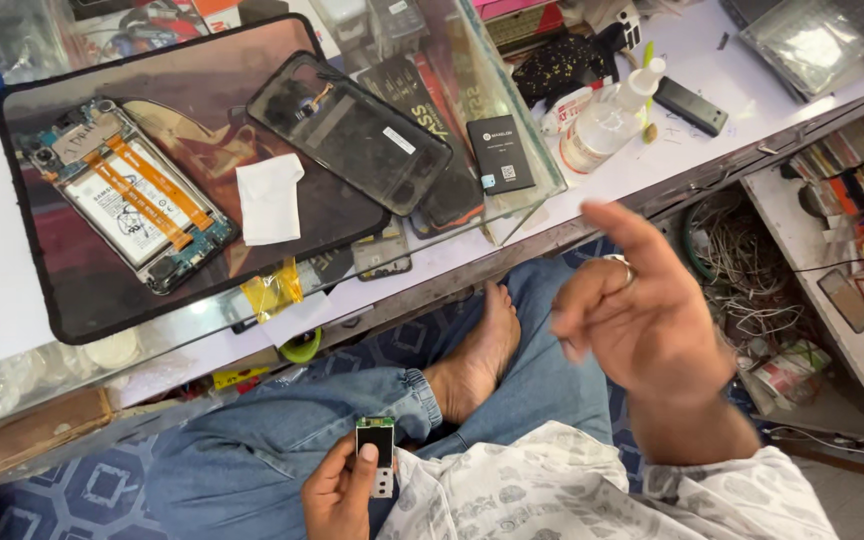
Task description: The person sits on the floor and works on a disassembled smartphone, handling the display assembly, battery, and orange flex cables, pressing components into the phone frame and repositioning parts. They then fit the back cover and power the phone on, holding it as it boots.
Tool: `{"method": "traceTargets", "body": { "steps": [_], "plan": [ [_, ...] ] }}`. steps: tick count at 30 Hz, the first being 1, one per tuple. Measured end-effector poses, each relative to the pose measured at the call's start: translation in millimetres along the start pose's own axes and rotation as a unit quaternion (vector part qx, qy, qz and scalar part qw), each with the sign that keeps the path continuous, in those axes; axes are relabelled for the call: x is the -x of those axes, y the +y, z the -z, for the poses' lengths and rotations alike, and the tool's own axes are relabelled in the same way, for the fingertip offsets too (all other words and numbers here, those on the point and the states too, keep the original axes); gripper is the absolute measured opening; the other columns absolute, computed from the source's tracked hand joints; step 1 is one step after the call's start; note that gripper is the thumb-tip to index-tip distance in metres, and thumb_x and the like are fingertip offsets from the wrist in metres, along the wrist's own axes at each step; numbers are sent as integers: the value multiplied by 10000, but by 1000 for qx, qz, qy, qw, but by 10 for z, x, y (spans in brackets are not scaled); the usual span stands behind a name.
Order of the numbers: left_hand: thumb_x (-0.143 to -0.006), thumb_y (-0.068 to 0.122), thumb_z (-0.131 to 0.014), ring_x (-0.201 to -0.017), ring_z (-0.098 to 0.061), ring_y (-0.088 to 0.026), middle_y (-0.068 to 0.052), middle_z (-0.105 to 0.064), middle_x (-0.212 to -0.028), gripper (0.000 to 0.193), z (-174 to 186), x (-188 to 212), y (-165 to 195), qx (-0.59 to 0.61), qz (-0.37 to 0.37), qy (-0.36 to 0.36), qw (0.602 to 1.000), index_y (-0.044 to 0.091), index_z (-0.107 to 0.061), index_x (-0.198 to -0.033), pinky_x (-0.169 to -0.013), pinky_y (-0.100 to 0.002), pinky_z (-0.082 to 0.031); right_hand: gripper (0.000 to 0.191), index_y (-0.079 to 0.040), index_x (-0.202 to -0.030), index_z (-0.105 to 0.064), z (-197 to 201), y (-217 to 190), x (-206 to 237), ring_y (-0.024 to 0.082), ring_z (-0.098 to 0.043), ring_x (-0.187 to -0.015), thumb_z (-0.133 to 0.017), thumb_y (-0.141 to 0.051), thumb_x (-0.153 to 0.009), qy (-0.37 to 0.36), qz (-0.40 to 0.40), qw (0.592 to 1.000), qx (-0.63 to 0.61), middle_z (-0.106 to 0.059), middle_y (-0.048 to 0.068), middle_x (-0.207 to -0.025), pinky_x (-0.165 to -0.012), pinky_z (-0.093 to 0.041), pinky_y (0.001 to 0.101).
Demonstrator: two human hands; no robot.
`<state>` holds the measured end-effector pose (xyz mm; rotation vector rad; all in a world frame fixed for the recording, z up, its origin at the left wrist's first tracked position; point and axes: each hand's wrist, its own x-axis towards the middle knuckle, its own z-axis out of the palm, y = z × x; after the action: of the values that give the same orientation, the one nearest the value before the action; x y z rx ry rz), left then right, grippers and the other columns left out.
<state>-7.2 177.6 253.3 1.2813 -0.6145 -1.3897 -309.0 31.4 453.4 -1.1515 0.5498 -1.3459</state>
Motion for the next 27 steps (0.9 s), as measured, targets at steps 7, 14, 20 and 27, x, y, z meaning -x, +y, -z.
{"method": "traceTargets", "body": {
  "steps": [7, 14, 20, 27],
  "plan": [
    [-957, 64, -674, -748, -700, -155, -142, -751, -841, 301, 123, -13, -99, 62, -36, -41, 997, -110, -703, -1200, -690, -281, -562, 651, 62, -1257, -621, -316, -145, -651, 409, -602, -1122, -796, -378, -809, -45, 312, 585, 747, -646, 224, -1277, -962, -453, 475],
    [-903, 50, -684, -715, -722, -187, -157, -765, -856, 323, 303, -30, -181, 63, -7, 46, 997, -108, -694, -1185, -669, -323, -595, 426, -1, -1234, -702, -354, 105, -603, 308, -650, -1164, -807, 54, -825, 3, 311, 590, 745, -736, 130, -1271, -1001, -483, 440],
    [-924, 77, -695, -716, -711, -159, -148, -759, -828, 305, 358, -11, -163, 75, 13, 40, 996, -104, -717, -1169, -676, -291, -578, 258, -62, -1232, -591, -87, 555, 269, 181, -717, -926, -670, -21, -990, 85, 202, 888, 403, -741, 86, -1095, -825, -601, 328],
    [-937, 68, -693, -855, -653, -109, -82, -750, -950, 232, 77, -136, 225, -64, -78, -93, 991, -52, -749, -1127, -759, -253, -519, 233, 38, -1029, -768, -20, 1801, 743, 103, -678, -645, -569, 4, -911, -7, -278, 948, 154, -750, 82, -791, -595, -563, 255]
  ]
}}
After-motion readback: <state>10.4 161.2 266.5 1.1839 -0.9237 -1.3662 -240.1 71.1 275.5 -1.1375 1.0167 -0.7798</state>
